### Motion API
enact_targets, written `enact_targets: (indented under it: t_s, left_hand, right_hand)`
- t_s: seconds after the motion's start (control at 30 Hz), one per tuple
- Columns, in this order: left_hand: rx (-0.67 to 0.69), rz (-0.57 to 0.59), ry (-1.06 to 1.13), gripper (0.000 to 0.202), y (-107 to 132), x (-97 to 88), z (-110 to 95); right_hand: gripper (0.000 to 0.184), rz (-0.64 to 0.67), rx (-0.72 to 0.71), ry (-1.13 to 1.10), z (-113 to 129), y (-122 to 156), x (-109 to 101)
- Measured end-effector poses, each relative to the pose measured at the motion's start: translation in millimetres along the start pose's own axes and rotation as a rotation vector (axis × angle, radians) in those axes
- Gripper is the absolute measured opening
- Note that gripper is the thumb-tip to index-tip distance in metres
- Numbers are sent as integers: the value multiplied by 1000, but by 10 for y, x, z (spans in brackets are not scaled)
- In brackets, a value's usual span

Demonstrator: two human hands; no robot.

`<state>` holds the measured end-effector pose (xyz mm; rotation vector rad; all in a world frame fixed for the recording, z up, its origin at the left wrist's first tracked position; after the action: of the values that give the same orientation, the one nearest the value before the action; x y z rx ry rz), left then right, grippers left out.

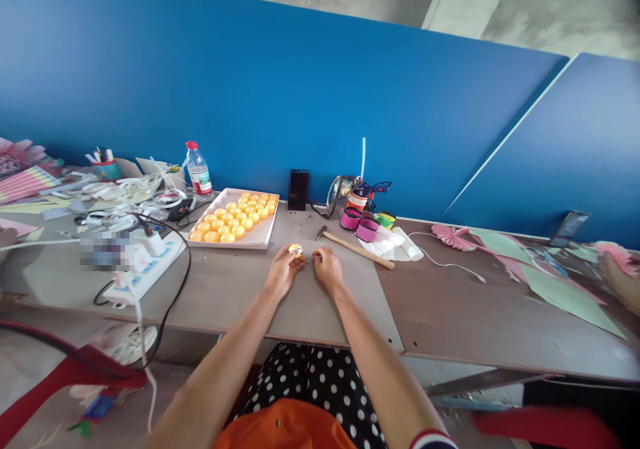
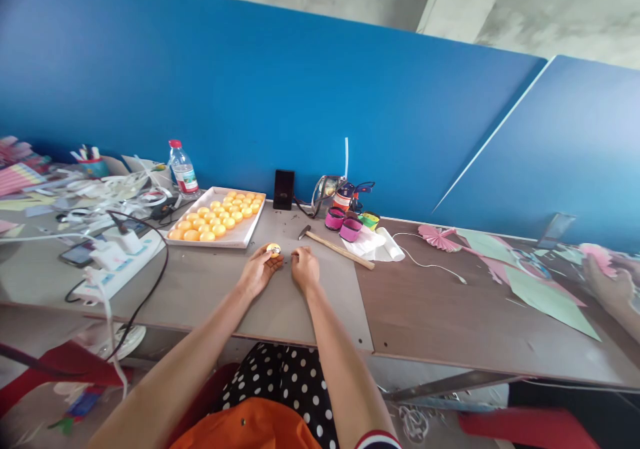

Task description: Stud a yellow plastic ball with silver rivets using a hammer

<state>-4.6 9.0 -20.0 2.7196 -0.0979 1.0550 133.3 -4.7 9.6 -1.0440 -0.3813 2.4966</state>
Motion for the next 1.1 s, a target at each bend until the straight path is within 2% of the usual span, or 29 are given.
enact_targets:
  t_s: [0.13, 0.3, 0.5, 0.6, 0.8, 1.1]
  left_hand:
    - [-12, -8, 0, 34, 28, 9, -10]
    - [-22, 6, -11, 39, 46, 30, -15]
    - [-11, 93, -20, 31, 64, 97, -22]
    - [-10, 108, 4, 31, 66, 110, -20]
    - [-33, 108, -28, 27, 42, 106, 35]
    - [-30, 139, -78, 29, 39, 132, 66]
  right_hand:
    - [20, -56, 70, -144, -57, 52, -90]
    - [13, -75, 150, -471, -54, 102, -125]
    - [18, 71, 215, -720, 15, 137, 30]
    - [16, 83, 247, -826, 10, 145, 74]
    - [14, 85, 275, -807, -42, 155, 120]
    - [16, 135, 211, -752, 26, 157, 161]
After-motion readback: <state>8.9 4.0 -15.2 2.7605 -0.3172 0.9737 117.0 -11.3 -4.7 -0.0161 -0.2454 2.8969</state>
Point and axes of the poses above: each hand's wrist, its own y-axis away from the middle knuckle, its own x-axis out of the palm, z = x × y, the point moved 9 cm from there along -y, towards the middle knuckle, and after that the axes turned 4 degrees about -z, right-handed, at the moved point
